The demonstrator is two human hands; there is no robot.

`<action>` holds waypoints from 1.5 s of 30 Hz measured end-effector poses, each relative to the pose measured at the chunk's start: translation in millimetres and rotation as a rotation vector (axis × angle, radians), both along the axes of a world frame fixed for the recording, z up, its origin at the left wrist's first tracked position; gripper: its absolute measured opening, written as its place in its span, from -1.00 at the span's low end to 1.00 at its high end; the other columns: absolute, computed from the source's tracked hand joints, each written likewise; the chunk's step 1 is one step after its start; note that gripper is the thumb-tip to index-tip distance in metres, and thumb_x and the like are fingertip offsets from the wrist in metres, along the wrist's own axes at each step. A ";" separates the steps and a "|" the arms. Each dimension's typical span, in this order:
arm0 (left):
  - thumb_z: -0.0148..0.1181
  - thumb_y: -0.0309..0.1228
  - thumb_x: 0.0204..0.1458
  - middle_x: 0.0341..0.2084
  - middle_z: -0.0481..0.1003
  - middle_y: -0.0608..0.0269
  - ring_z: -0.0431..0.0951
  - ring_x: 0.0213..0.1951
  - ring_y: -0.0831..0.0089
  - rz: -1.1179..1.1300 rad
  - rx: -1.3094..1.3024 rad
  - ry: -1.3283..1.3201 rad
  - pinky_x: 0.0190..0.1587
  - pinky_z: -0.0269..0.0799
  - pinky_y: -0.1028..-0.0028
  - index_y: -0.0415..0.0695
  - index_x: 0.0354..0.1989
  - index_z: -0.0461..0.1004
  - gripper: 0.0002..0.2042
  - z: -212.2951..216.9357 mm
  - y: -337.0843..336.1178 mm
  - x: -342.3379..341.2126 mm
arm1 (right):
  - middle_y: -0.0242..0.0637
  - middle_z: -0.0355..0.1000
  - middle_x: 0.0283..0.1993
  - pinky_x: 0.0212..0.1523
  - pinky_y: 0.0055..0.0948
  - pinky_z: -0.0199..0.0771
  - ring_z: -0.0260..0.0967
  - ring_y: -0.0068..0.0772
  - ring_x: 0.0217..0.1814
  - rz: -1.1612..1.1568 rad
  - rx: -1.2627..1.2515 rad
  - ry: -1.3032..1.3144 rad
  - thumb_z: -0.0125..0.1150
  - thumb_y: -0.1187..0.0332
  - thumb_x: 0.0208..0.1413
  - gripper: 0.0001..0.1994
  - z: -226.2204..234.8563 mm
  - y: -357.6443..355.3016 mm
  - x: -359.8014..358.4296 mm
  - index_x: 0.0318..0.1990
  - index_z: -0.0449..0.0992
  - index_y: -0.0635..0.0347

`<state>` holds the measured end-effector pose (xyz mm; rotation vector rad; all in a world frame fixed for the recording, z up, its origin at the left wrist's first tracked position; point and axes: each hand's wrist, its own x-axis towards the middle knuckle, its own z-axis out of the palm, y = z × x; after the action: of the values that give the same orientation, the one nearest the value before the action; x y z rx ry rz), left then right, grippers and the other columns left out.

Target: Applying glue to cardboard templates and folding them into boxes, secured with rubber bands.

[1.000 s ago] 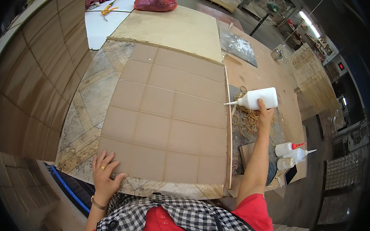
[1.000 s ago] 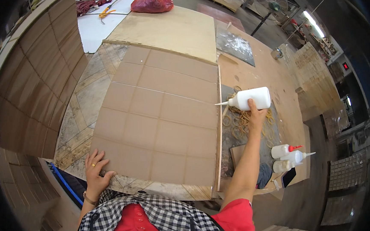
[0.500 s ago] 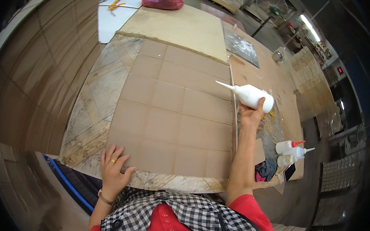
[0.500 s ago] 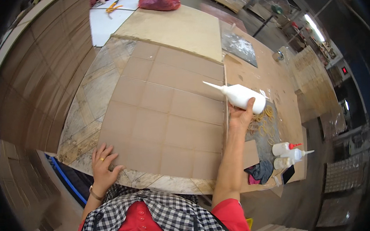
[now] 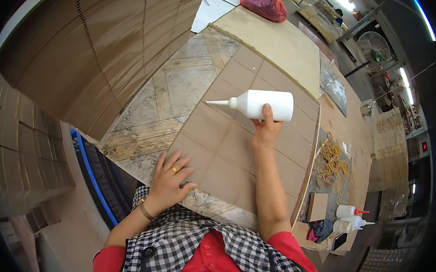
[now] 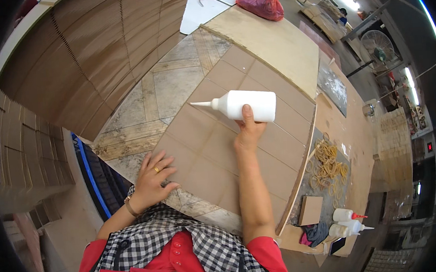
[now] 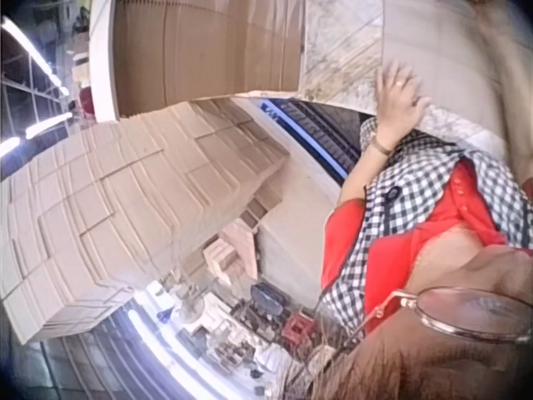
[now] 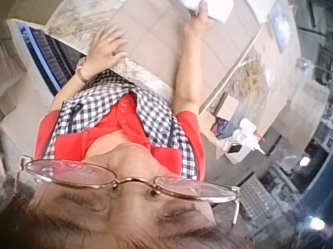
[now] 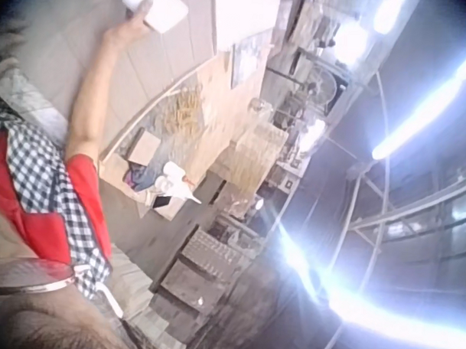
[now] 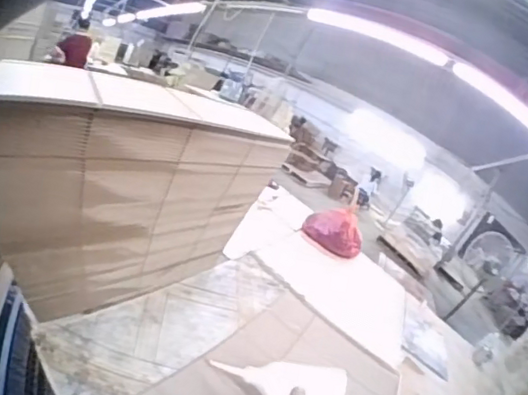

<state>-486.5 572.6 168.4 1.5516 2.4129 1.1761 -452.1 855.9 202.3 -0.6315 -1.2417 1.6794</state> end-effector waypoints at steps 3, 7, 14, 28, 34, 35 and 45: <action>0.36 -0.24 -0.22 0.00 0.42 0.19 0.23 0.22 0.15 -0.002 -0.011 -0.006 0.28 -0.04 0.01 -0.10 -0.26 0.54 -0.67 0.6 0.2 -0.1 | -0.28 0.35 -0.04 -0.13 -0.26 0.51 0.36 -0.32 -0.01 0.018 0.131 -0.028 0.38 0.22 -0.07 -0.46 -1.5 -4.0 -10.3 0.04 0.29 0.20; 0.38 -0.23 -0.24 0.03 0.42 0.19 0.22 0.23 0.14 -0.006 -0.021 -0.012 0.29 -0.07 0.03 -0.09 -0.23 0.54 -0.64 0.3 0.1 -0.6 | -0.29 0.38 -0.10 -0.16 -0.36 0.47 0.36 -0.41 -0.04 0.021 0.278 -0.026 0.41 0.24 -0.11 -0.48 -7.1 -3.3 -20.4 -0.01 0.36 0.23; 0.36 -0.24 -0.22 0.01 0.42 0.20 0.22 0.23 0.16 -0.001 -0.028 -0.019 0.29 -0.05 0.01 -0.10 -0.26 0.55 -0.67 0.3 0.3 0.4 | -0.28 0.41 -0.13 -0.03 -0.40 0.35 0.36 -0.41 -0.09 0.028 0.366 -0.012 0.45 0.29 -0.15 -0.47 2.4 -11.6 -21.4 -0.02 0.38 0.27; 0.41 -0.25 -0.31 0.02 0.44 0.18 0.25 0.21 0.12 0.001 -0.019 -0.009 0.28 -0.05 0.02 -0.10 -0.26 0.52 -0.61 -2.4 3.1 0.9 | -0.27 0.41 -0.10 0.03 -0.37 0.35 0.37 -0.39 -0.05 -0.029 0.383 -0.188 0.47 0.31 -0.20 -0.42 21.2 40.6 102.8 0.01 0.37 0.30; 0.41 -0.26 -0.30 0.02 0.43 0.18 0.25 0.21 0.12 0.009 -0.052 0.006 0.28 -0.07 0.00 -0.11 -0.24 0.52 -0.60 -0.6 6.0 2.4 | -0.31 0.43 -0.17 -0.10 -0.44 0.40 0.38 -0.43 -0.14 -0.165 0.406 -0.164 0.50 0.35 -0.25 -0.45 30.1 72.0 187.0 -0.05 0.41 0.29; 0.40 -0.25 -0.28 0.03 0.42 0.19 0.24 0.21 0.12 0.010 -0.063 0.007 0.29 -0.08 0.00 -0.10 -0.23 0.52 -0.61 -0.8 5.8 2.1 | -0.31 0.43 -0.17 -0.08 -0.43 0.39 0.38 -0.43 -0.13 -0.182 0.402 -0.165 0.50 0.35 -0.25 -0.44 32.2 77.5 202.0 -0.04 0.41 0.29; 0.43 -0.29 -0.34 0.02 0.43 0.14 0.24 0.21 0.03 0.027 -0.053 0.028 0.27 -0.04 -0.02 -0.14 -0.25 0.53 -0.60 1.7 7.9 5.6 | -0.29 0.43 -0.14 -0.04 -0.42 0.35 0.38 -0.42 -0.12 -0.355 0.428 -0.417 0.46 0.25 -0.20 -0.46 51.8 106.9 314.2 -0.05 0.41 0.31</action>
<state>-480.9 580.5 170.1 1.5350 2.4693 1.0924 -137.8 962.7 254.1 -0.8985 -1.6117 0.9741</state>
